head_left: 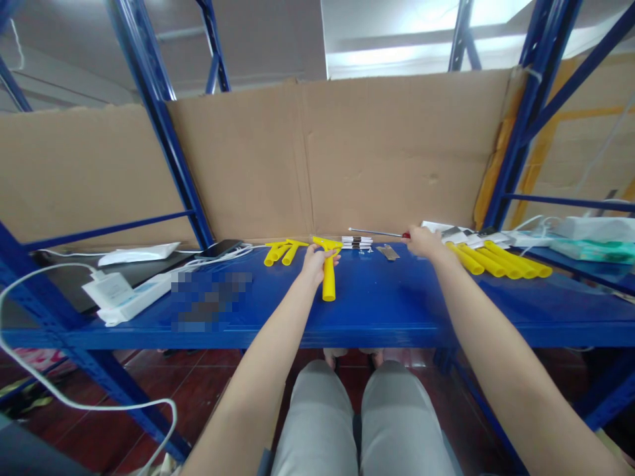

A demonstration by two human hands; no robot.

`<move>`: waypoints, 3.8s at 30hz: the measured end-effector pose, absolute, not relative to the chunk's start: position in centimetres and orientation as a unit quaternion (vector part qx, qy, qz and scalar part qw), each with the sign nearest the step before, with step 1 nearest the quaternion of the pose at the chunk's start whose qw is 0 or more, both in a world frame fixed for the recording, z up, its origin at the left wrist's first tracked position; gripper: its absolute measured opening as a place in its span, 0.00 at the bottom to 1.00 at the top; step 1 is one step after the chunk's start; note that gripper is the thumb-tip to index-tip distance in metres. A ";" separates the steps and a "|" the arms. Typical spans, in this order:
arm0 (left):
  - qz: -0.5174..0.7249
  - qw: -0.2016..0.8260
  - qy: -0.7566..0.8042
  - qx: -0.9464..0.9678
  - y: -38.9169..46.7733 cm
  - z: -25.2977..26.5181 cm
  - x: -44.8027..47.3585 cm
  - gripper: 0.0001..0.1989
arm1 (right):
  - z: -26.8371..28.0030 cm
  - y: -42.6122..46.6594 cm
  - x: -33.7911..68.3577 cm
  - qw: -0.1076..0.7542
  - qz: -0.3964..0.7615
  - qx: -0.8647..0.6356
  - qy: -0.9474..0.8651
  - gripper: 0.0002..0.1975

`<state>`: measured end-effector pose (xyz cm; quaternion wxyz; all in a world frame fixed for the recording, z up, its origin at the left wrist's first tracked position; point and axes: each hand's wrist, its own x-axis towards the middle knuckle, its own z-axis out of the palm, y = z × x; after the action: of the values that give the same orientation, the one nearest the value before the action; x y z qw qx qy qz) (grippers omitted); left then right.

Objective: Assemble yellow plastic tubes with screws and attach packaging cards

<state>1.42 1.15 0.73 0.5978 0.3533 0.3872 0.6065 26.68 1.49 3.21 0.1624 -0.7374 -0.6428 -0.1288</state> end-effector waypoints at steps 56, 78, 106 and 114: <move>0.480 0.589 0.440 0.478 0.7 0.3 2.0 0.21 | -0.7 0.2 26.8 0.220 -0.314 -0.554 -0.739 0.11; 0.503 0.457 0.497 0.540 1.9 -0.8 2.3 0.21 | 0.0 -0.7 26.6 0.199 -0.372 -0.527 -0.738 0.10; 0.442 0.330 0.545 0.631 2.3 -0.7 0.2 0.16 | 0.2 -1.9 25.7 0.160 -0.234 -0.554 -0.783 0.12; 0.443 0.341 0.541 0.628 2.1 -0.5 0.0 0.18 | 0.2 -1.8 26.2 0.157 -0.249 -0.533 -0.793 0.09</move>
<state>0.05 2.11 -0.48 0.3413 0.6280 0.5409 0.4433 26.18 -1.82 0.16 0.1568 -0.5328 -0.7934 -0.2489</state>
